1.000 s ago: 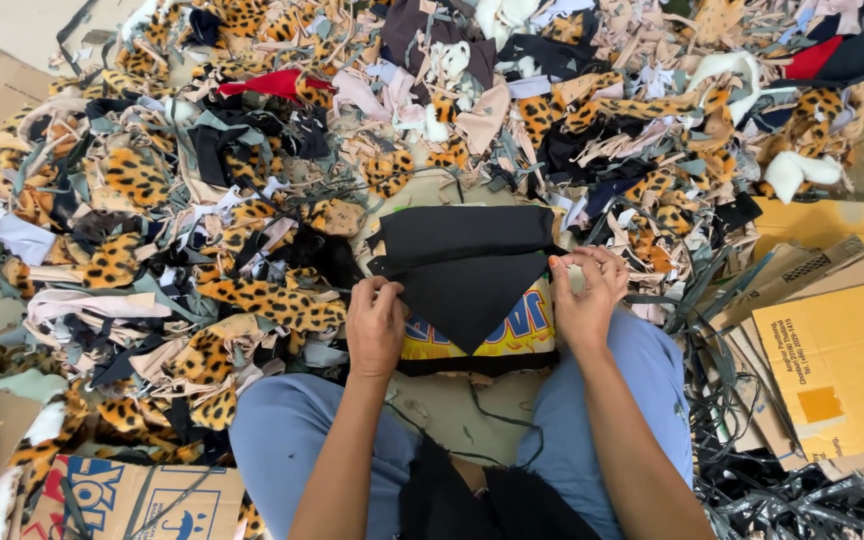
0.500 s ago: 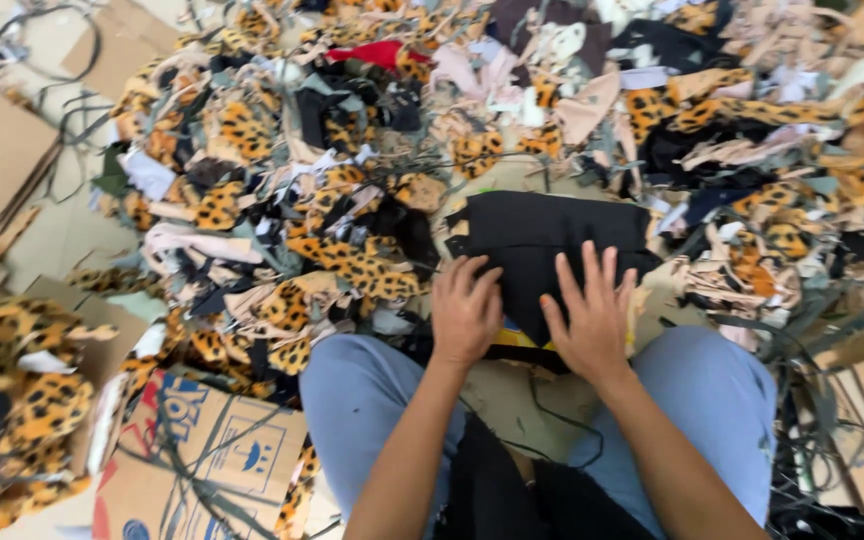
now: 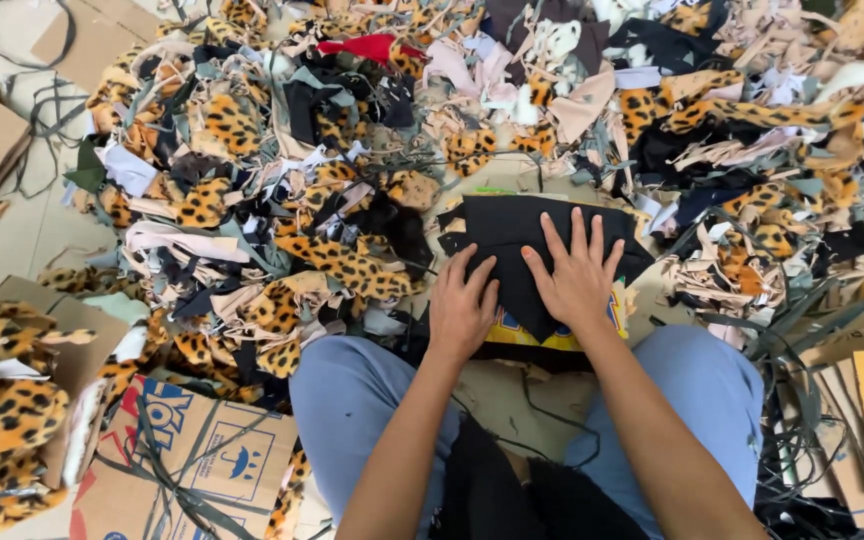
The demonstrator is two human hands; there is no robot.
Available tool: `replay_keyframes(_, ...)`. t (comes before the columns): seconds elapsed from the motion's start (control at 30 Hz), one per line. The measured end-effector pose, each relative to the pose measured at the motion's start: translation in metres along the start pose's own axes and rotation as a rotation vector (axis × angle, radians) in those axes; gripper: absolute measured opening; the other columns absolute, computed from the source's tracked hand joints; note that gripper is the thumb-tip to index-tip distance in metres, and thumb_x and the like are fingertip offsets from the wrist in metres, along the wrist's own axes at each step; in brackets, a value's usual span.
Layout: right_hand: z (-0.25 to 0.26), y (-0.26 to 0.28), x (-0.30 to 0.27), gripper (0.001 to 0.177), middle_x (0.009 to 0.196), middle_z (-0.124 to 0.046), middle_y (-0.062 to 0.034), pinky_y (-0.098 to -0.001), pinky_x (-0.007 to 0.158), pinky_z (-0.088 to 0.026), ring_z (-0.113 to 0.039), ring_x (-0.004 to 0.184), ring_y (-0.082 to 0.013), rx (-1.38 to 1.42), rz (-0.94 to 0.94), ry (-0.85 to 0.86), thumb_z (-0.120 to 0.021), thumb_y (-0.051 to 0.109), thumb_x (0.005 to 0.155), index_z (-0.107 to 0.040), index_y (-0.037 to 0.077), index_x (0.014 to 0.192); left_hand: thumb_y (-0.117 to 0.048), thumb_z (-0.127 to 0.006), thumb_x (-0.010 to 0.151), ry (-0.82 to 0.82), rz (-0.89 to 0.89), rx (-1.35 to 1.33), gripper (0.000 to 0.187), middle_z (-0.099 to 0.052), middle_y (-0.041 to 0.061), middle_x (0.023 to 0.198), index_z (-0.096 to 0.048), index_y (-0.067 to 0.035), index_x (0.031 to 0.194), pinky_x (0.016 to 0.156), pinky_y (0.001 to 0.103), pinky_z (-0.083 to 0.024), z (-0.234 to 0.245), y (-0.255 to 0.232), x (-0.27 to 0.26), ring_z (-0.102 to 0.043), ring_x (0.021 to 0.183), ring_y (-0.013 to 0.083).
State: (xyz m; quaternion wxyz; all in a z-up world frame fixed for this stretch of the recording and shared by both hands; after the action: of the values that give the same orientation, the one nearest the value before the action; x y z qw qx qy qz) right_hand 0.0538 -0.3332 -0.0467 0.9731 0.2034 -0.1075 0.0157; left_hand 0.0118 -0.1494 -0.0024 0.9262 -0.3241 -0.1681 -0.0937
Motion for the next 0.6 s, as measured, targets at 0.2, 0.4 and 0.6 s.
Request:
replay_keyframes(0.2,-0.009,0.003,-0.003,0.064,0.160,-0.042,-0.0185,-0.0702,0.115,0.001,-0.025,0.153,-0.0435,-0.035,-0.023,-0.018,-0.046,0.066,0.103,-0.050,0.029,0.154,-0.027,-0.067,0.099,0.046,0.162,-0.199,0.027,-0.061,0.008,0.133,-0.072,-0.016,0.124,0.105,0.046,-0.051,-0.002,0.015,0.005,-0.060,0.126,0.0324)
replay_keyframes(0.4,-0.018,0.001,-0.002,0.065,0.159,-0.042,-0.0170,-0.0712,0.114,0.001,-0.024,0.154,-0.0423,-0.047,-0.026,-0.025,-0.046,0.068,0.101,-0.048,0.032,0.154,-0.027,-0.075,0.085,-0.151,1.159,-0.483,0.042,-0.030,0.012,0.150,-0.065,-0.034,0.126,0.117,0.049,-0.037,-0.066,0.146,0.012,-0.041,0.143,0.0330)
replay_keyframes(0.6,-0.022,-0.003,-0.003,0.069,0.160,-0.039,-0.0173,-0.0703,0.115,0.001,-0.022,0.154,-0.0422,-0.079,-0.032,0.018,-0.040,0.073,0.100,-0.044,0.033,0.156,-0.015,-0.064,0.099,-0.347,1.130,-1.162,0.032,-0.052,0.016,0.137,-0.073,-0.013,0.129,0.108,0.035,-0.040,0.004,0.113,0.032,-0.045,0.133,0.0267)
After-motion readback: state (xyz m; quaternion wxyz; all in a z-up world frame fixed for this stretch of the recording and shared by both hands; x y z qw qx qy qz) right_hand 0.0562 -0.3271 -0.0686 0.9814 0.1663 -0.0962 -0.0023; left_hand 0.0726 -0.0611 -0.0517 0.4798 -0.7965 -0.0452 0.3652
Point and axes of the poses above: each hand's wrist, its own x-axis towards the middle knuckle, its own z-axis out of the back of the hand, y = z × x, the point moved 1 cm from there along x, towards the middle knuckle
